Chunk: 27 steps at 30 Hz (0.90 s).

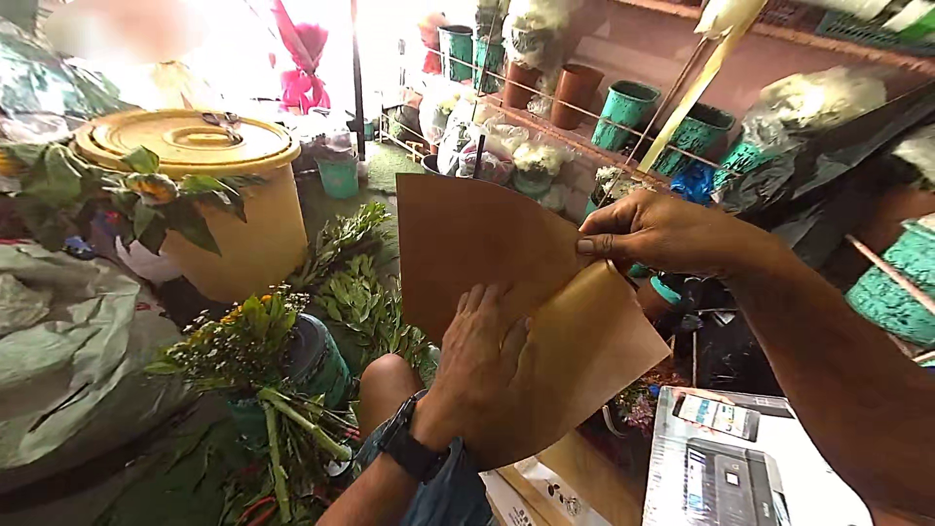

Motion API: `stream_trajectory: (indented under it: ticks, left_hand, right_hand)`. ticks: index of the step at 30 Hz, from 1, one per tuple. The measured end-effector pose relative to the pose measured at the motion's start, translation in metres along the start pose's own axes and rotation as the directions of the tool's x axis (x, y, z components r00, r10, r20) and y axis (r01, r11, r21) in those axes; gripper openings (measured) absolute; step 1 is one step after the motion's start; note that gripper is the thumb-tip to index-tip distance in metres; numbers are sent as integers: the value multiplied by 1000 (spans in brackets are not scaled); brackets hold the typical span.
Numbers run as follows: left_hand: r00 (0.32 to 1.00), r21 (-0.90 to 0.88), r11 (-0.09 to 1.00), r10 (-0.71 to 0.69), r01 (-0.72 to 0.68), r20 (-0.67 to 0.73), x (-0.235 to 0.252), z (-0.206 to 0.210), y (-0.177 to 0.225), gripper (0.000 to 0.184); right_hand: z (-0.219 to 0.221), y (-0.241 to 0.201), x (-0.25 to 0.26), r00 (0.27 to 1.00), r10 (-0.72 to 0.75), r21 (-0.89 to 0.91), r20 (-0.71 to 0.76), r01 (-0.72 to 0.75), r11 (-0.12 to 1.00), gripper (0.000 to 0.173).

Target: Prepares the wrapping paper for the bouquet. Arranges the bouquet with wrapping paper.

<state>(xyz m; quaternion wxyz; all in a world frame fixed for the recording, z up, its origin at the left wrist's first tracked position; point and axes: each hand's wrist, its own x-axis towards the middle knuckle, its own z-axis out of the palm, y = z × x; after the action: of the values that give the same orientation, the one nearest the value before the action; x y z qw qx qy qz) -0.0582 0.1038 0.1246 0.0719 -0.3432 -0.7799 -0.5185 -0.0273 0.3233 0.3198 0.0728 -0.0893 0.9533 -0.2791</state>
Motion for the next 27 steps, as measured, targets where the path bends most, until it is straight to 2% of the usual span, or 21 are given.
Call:
stream_trajectory:
  ticks: [2,5,9,11,14,16,18,19,21,24,25,27]
  left_hand:
    - [998,-228,972,-54,59,30,4,5,1,53]
    - [992,-496,861,-123,107,1,7,15,5,60]
    - [944,-762,603,-330,234,28,6,23,17,78]
    - [926,-814,516,-373,266,66,6,25,16,67]
    - [948,-733,615,-291,289,130,-1,26,-5,44]
    - [971,-634,735,-169,240,171,-10,25,-34,29]
    - [960,-481,840,-158,253,230,-23,29,-67,22]
    - [931,-389,860,-228,331,286,-31,34,-80,23]
    - [841,-230,836,-403,498,360,-45,53,-98,40]
    - [792,-216,769,-539,601,285,-49,90,-95,72]
    - [784,-222,755,-567,617,252,-45,98,-89,76]
    - [762,-211,732,-614,647,206,-35,108,-79,74]
  right_hand:
    - [7,9,0,1000,-12,73,-6,12,997,14]
    - [27,18,0,996,-63,124,-56,70,990,10]
    - [66,30,5,990,-97,219,-101,118,969,11]
    - [84,38,11,991,-97,256,-93,118,960,11]
    - [101,54,20,995,-75,226,-60,87,970,13]
    - [107,68,25,998,-45,207,-45,53,977,13]
    - [112,83,27,999,-20,208,-41,28,978,12]
    - [113,90,28,999,-7,212,-37,15,977,12]
    - [118,101,30,1000,4,218,-12,-1,976,12]
    - [129,112,33,1000,9,224,9,-11,974,12]
    - [134,113,33,1000,22,222,-11,-19,975,14]
    - [137,123,38,998,41,209,51,-51,977,9]
